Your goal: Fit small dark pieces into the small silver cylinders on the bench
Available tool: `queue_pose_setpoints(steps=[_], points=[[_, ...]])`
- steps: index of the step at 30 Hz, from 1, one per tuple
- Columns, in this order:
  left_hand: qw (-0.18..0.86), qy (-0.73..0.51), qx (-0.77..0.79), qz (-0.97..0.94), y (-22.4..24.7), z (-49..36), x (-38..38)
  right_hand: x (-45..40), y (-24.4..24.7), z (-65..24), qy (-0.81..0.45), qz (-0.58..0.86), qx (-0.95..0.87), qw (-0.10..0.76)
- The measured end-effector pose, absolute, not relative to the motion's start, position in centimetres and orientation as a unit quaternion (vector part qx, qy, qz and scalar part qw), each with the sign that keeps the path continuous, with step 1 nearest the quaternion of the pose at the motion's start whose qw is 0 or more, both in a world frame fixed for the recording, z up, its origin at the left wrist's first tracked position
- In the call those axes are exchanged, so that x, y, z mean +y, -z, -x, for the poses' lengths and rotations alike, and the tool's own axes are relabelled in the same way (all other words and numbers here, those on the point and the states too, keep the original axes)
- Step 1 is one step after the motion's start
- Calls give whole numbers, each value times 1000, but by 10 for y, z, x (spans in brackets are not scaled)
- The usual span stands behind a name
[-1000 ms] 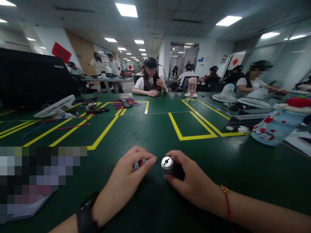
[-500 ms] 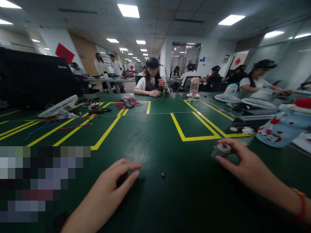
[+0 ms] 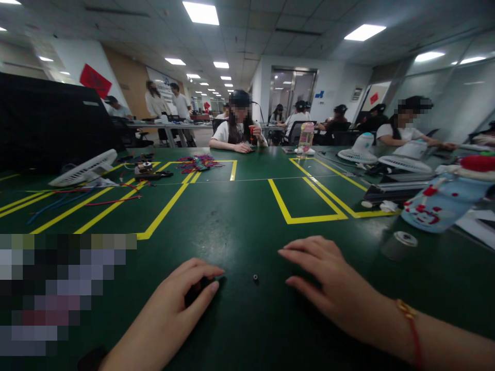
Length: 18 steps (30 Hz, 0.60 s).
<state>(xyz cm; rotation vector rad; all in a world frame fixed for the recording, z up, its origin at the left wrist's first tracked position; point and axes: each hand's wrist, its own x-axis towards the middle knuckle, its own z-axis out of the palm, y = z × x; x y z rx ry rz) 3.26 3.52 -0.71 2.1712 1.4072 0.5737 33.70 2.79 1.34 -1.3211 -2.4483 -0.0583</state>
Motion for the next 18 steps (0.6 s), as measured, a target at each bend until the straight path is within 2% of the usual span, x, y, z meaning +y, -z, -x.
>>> queue_pose_setpoints(steps=[3,6,8,10,13,16,18], points=[[242,-212,512,-797,9,-30,36,39,-8,-283,-67,413,-893,167],[244,-212,510,-797,9,-29,35,47,-12,-286,-82,416,-889,173],[250,-213,512,-794,9,-29,35,48,-23,-322,-52,450,-870,194],[256,-218,509,-793,8,-30,35,46,-35,-378,31,499,-841,205],[259,-226,504,-792,7,-32,35,39,-50,-468,144,612,-763,149],[255,-230,508,-790,6,-34,34,31,-52,-522,118,730,-670,69],[253,-236,509,-788,5,-34,33,27,-47,-536,100,760,-640,43]])
